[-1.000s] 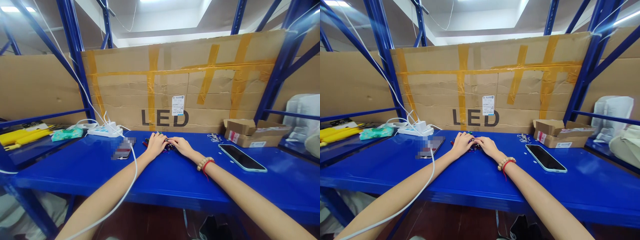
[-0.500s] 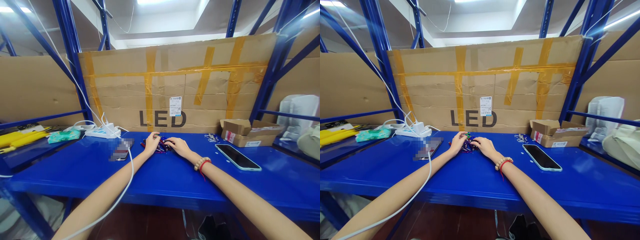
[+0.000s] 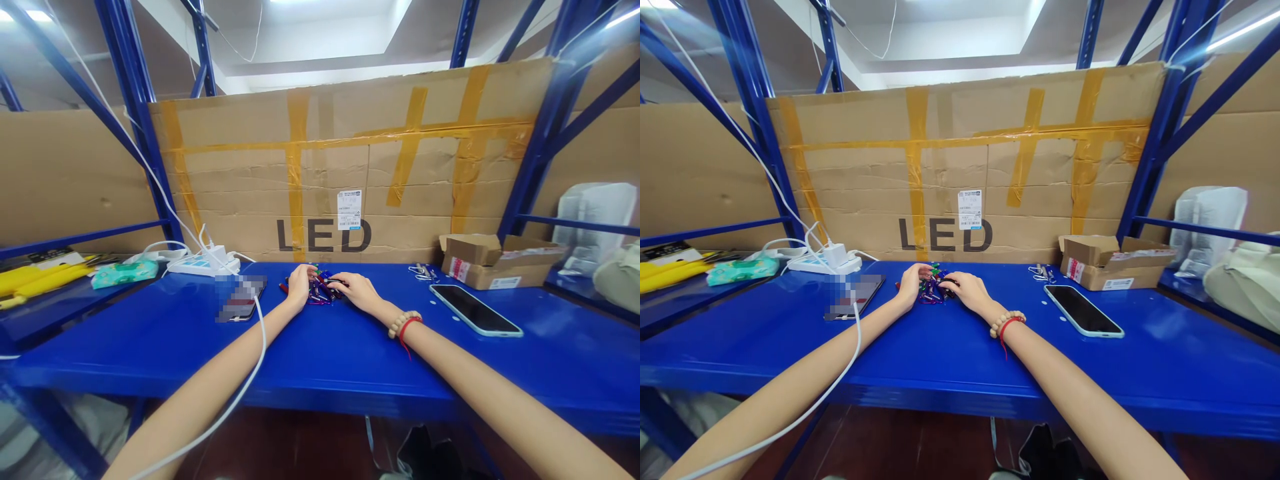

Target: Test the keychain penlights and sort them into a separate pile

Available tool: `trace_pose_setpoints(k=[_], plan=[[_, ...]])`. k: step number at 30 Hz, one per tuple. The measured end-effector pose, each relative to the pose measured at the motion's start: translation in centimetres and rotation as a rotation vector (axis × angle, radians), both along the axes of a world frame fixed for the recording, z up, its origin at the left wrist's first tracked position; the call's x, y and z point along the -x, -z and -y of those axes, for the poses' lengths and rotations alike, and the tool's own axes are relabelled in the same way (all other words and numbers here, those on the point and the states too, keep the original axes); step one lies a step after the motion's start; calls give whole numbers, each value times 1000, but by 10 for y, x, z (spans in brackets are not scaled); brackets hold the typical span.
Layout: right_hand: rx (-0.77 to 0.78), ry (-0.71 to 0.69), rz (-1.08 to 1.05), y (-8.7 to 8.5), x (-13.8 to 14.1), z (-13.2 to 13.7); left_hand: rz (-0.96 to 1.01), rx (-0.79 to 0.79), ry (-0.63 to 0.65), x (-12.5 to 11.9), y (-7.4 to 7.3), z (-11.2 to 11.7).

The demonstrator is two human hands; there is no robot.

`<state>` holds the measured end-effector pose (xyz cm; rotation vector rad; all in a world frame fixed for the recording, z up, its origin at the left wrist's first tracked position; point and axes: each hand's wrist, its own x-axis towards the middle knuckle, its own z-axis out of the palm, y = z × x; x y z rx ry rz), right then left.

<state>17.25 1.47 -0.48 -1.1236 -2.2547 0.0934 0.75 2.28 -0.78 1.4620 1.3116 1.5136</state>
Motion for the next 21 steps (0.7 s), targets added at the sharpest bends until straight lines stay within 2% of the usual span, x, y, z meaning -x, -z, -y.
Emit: trace_pose_setpoints(k=[12,21], plan=[[-18,-15,-51,0,1,3,16,-50,-26,-2,-4,7],[-71,-30,-269,4,4,-7,-70,-174,-63,-4,2,6]])
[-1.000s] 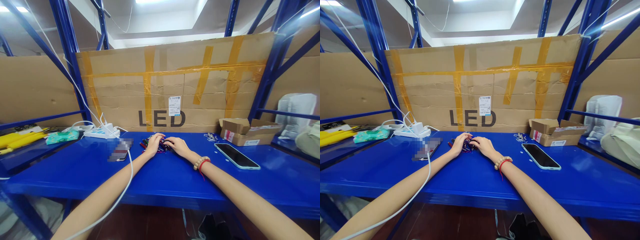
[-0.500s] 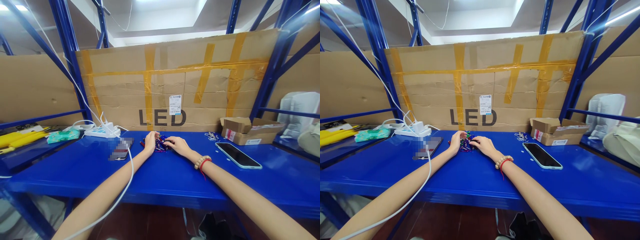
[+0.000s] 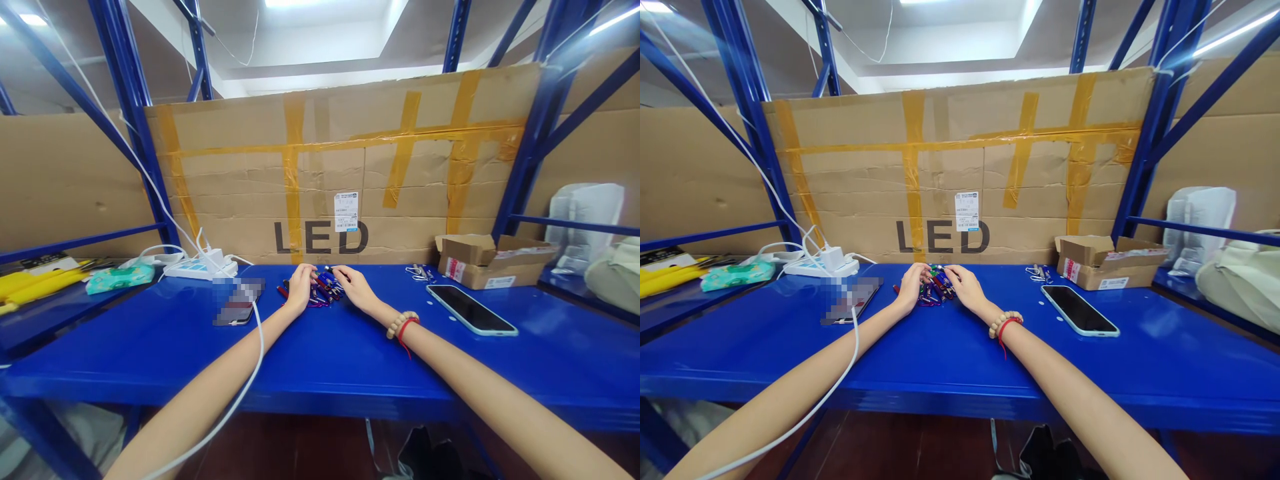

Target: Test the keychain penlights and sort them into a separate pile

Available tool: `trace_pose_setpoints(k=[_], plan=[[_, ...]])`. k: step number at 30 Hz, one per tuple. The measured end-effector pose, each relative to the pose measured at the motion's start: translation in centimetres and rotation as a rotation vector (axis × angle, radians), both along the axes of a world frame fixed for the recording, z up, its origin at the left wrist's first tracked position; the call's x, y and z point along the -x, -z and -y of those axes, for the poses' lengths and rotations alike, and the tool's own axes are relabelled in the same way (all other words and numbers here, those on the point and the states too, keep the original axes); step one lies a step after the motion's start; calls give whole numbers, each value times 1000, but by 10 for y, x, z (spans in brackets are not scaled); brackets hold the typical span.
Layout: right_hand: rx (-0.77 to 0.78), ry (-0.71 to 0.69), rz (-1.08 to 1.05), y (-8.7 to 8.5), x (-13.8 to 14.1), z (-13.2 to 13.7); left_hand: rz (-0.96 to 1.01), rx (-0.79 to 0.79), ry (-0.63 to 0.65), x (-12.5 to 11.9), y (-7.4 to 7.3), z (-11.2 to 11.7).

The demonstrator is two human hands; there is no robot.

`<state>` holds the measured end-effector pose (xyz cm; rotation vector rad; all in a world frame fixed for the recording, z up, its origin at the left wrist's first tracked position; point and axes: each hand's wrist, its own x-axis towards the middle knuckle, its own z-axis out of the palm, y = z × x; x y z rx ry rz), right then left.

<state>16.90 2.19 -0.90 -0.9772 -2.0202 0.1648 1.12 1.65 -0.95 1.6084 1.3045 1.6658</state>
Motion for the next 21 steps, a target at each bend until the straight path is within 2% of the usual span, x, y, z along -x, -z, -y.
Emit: trace_pose_setpoints(k=[5,9,12,17,21], plan=[[-29,-14,-20,-4,-2,2,-194,-117,11,1,-7,10],[-34,-73,55,-12,-4,18,-453,-198,174,0,-13,23],[-34,-106,108,-20,-2,29,-558,-198,228,-4,-10,26],[-17,-111,122,-31,-11,30,-569,-139,174,-7,-4,23],[24,-74,38,-32,-23,19,-479,-71,116,-7,-4,19]])
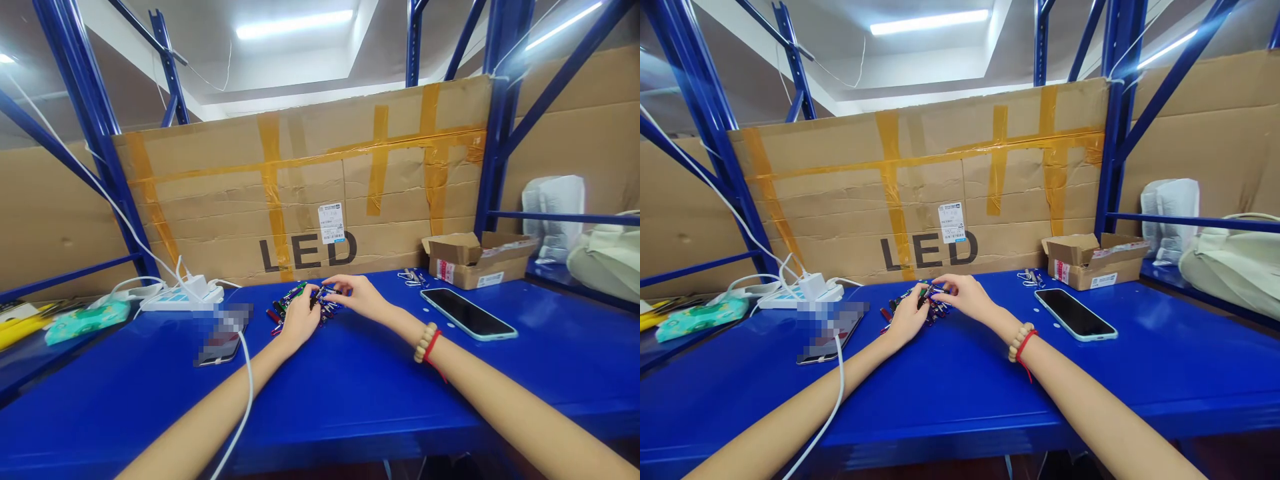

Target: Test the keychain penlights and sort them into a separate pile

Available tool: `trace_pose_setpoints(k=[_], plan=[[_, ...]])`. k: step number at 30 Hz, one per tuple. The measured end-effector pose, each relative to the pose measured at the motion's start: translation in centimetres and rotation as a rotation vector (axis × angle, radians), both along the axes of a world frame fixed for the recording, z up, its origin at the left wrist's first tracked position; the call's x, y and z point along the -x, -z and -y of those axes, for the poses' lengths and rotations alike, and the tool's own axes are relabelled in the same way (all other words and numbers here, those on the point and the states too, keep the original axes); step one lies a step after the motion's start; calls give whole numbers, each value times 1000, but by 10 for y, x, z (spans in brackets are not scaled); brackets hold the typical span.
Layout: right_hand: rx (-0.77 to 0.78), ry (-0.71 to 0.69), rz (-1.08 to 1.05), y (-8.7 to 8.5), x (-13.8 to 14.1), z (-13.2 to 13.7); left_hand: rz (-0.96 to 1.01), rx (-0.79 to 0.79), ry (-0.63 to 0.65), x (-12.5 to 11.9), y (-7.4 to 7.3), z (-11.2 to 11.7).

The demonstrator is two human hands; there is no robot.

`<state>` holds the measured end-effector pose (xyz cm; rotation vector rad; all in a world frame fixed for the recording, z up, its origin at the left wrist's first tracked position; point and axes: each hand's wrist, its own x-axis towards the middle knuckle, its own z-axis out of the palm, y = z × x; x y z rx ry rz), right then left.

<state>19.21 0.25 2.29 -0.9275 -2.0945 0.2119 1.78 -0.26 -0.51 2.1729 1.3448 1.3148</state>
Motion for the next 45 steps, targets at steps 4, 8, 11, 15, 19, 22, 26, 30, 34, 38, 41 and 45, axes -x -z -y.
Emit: trace_pose_setpoints(k=[4,8,11,15,19,22,26,30,34,38,41,45], plan=[[36,50,-81,11,-3,-11,137,86,-4,-2,2,-6],[54,115,-103,21,0,-14,291,219,76,-4,2,-10],[11,186,-119,22,1,-10,372,290,155,-3,-4,-8],[-54,119,-84,20,7,-2,427,323,267,-2,-11,0],[-27,-72,-19,24,16,-1,469,330,331,-4,-9,5],[-17,-100,-29,28,17,-4,522,301,287,-2,-7,1],[-21,-68,-48,30,15,-7,613,233,137,5,-7,-11],[-17,-19,-37,33,17,-8,667,216,9,12,-5,-21],[-9,60,-30,36,18,-9,651,229,-27,11,-1,-22],[10,110,-23,34,17,-8,623,251,-29,7,1,-20],[20,129,-15,32,16,-7,621,255,-27,5,1,-19],[37,147,-6,32,17,-5,645,238,-25,3,2,-19]])
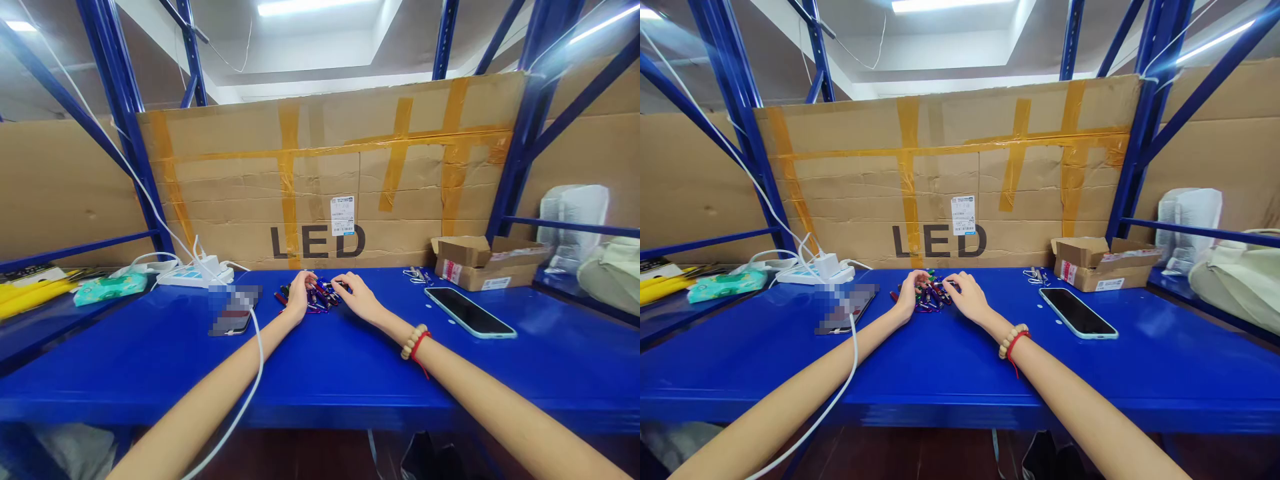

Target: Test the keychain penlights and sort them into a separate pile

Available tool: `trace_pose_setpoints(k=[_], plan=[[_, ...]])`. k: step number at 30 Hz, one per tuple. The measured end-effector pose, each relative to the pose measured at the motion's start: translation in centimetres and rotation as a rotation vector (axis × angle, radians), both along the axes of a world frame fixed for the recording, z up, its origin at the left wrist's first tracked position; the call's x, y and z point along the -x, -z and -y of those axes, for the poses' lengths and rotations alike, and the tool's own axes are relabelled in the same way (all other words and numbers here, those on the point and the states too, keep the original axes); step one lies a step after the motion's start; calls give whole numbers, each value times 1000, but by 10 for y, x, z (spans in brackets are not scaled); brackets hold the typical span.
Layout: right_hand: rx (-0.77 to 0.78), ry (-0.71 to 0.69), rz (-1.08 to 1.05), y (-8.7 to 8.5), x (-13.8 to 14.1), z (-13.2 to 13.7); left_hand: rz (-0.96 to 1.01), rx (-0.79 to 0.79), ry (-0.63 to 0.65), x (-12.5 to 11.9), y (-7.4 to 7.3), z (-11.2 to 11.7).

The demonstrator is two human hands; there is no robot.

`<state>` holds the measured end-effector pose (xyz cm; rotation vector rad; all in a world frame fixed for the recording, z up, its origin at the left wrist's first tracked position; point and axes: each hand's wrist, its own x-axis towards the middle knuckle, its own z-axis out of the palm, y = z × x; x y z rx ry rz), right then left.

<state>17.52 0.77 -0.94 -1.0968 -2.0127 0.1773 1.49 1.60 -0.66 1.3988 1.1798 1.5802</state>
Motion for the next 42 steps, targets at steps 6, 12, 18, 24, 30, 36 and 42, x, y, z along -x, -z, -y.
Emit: trace_pose_setpoints(k=[6,12,18,24,30,36,42], plan=[[23,-3,-2,2,1,-2,44,-52,1,-4,0,4],[37,0,-23,3,-1,-6,49,-79,-12,-5,1,3],[48,-40,-14,6,0,-3,49,-82,-7,-5,2,3],[40,-61,-15,4,0,-2,41,-94,-5,-4,3,3],[29,-70,-33,2,0,0,32,-93,2,-3,4,1],[25,-73,-55,3,3,1,21,-85,-8,-4,3,1],[16,-58,-66,1,2,3,18,-69,-12,-4,4,1]])
